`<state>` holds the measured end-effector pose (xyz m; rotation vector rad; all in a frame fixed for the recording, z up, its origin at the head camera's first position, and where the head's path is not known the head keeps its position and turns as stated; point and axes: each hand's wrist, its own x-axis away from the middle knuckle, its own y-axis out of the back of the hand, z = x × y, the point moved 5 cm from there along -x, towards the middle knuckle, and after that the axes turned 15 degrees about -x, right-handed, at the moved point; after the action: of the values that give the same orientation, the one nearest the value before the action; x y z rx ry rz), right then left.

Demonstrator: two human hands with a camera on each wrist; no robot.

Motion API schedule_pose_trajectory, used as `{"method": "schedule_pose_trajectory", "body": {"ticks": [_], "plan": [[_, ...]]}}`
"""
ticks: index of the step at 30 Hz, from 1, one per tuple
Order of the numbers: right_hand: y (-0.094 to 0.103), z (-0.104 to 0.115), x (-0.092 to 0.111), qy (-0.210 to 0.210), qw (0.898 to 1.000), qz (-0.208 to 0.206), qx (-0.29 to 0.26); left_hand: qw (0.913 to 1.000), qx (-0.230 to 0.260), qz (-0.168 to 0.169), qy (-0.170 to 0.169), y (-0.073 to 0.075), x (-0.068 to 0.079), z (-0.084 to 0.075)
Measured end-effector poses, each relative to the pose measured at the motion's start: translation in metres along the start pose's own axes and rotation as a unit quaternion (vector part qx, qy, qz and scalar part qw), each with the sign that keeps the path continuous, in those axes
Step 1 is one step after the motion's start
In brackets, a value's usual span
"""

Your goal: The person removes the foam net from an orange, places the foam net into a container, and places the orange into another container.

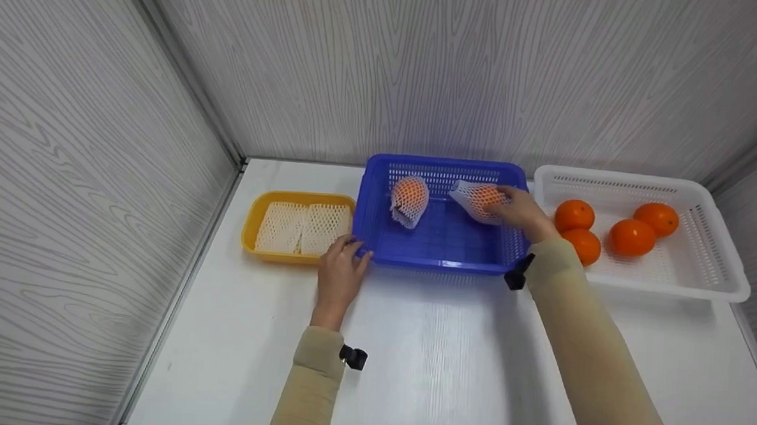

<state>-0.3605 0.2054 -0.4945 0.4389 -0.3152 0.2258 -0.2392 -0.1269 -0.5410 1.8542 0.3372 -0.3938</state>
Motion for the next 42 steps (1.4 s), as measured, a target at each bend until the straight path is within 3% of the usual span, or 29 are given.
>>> {"method": "schedule_pose_trajectory", "body": {"ticks": [7, 18, 25, 32, 38, 42], "plan": [[-0.006, 0.003, -0.013, -0.006, 0.999, 0.022, 0.048, 0.9997, 0.003, 0.012, 0.02, 0.0, 0.0, 0.002], [-0.019, 0.003, -0.019, 0.075, 0.989, 0.067, 0.107, 0.9991, 0.012, 0.009, 0.039, 0.001, -0.003, 0.0], [-0.02, -0.004, -0.02, 0.034, 0.991, 0.018, 0.129, 0.9991, 0.016, 0.008, 0.038, 0.002, -0.004, 0.002], [-0.027, -0.004, -0.019, 0.013, 0.982, -0.006, 0.187, 0.9991, 0.024, 0.003, 0.033, 0.003, -0.002, 0.004], [-0.026, 0.001, -0.015, -0.039, 0.979, -0.06, 0.192, 0.9989, 0.028, 0.003, 0.038, 0.001, -0.003, 0.005], [-0.025, 0.003, -0.013, -0.041, 0.975, -0.077, 0.205, 0.9987, 0.032, 0.006, 0.04, 0.0, -0.004, 0.003]]}}
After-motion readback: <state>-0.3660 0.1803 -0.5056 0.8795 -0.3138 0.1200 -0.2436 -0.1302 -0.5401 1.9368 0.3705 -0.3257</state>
